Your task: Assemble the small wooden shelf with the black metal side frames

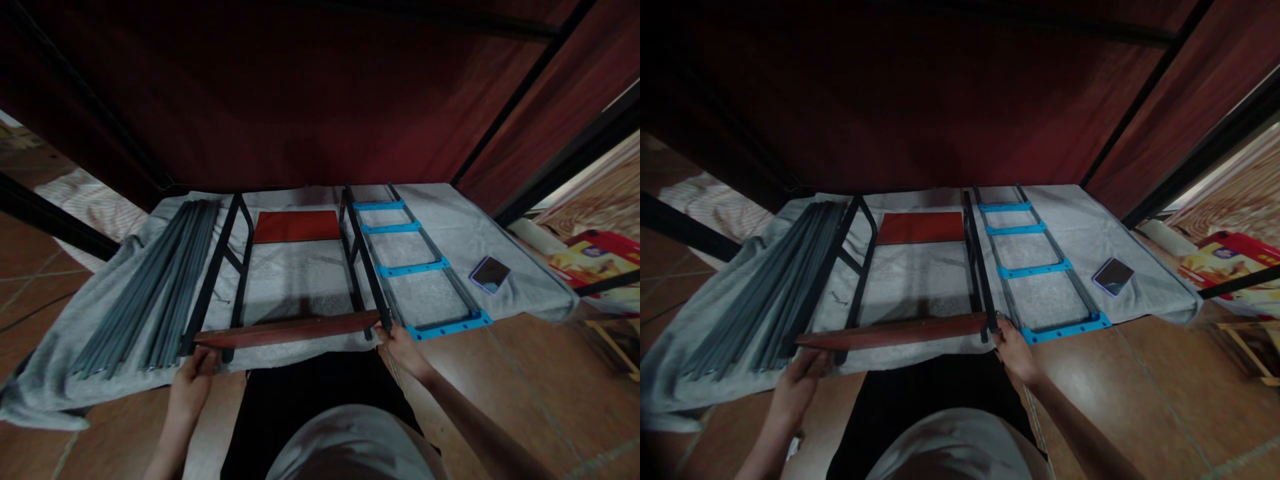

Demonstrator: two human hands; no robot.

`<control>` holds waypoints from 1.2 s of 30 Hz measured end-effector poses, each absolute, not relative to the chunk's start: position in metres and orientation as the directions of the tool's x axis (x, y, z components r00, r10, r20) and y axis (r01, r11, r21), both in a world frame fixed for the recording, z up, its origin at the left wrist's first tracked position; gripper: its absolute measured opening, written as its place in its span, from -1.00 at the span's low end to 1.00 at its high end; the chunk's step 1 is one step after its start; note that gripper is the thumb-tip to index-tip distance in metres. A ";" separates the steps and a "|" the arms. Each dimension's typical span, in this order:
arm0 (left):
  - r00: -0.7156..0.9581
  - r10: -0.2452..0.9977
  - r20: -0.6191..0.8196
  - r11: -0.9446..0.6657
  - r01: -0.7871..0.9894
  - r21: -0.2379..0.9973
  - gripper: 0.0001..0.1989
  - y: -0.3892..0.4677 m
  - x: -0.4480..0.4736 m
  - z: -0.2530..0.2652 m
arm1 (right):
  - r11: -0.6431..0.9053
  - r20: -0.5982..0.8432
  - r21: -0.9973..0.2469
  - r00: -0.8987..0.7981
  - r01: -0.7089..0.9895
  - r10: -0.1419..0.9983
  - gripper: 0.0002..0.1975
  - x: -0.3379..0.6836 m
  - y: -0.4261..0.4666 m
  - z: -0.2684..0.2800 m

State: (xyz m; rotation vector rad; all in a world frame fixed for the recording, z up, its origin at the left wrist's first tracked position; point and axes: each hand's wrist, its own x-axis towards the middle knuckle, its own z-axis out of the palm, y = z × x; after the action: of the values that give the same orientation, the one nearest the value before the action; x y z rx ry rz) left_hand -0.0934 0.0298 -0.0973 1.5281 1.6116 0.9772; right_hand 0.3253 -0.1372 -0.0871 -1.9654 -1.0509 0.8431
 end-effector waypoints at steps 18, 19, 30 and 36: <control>0.261 0.946 -0.194 -0.211 0.946 0.246 -0.79 0.040 -0.104 -0.104 | -0.276 -0.263 -0.610 0.139 0.743 0.955 -0.60 0.367 -0.124 -0.114; 0.272 0.940 -0.206 -0.223 0.947 0.232 -0.79 0.041 -0.105 -0.102 | -0.285 -0.283 -0.629 0.128 0.723 0.951 -0.60 0.368 -0.123 -0.113; 0.335 0.938 -0.092 -0.296 0.910 0.291 -0.82 0.043 -0.115 -0.112 | -0.353 -0.306 -0.696 0.186 0.625 0.934 -0.50 0.367 -0.126 -0.122; 0.367 0.928 -0.063 -0.332 0.893 0.305 -0.79 0.044 -0.117 -0.114 | -0.322 -0.314 -0.688 0.133 0.650 0.940 -0.51 0.367 -0.118 -0.104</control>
State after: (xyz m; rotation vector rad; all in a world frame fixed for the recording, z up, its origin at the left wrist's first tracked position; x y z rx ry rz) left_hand -0.1174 0.0440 -0.1142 2.3440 1.6114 0.1759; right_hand 0.3673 -0.1183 -0.1042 -2.0317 -1.5323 1.0226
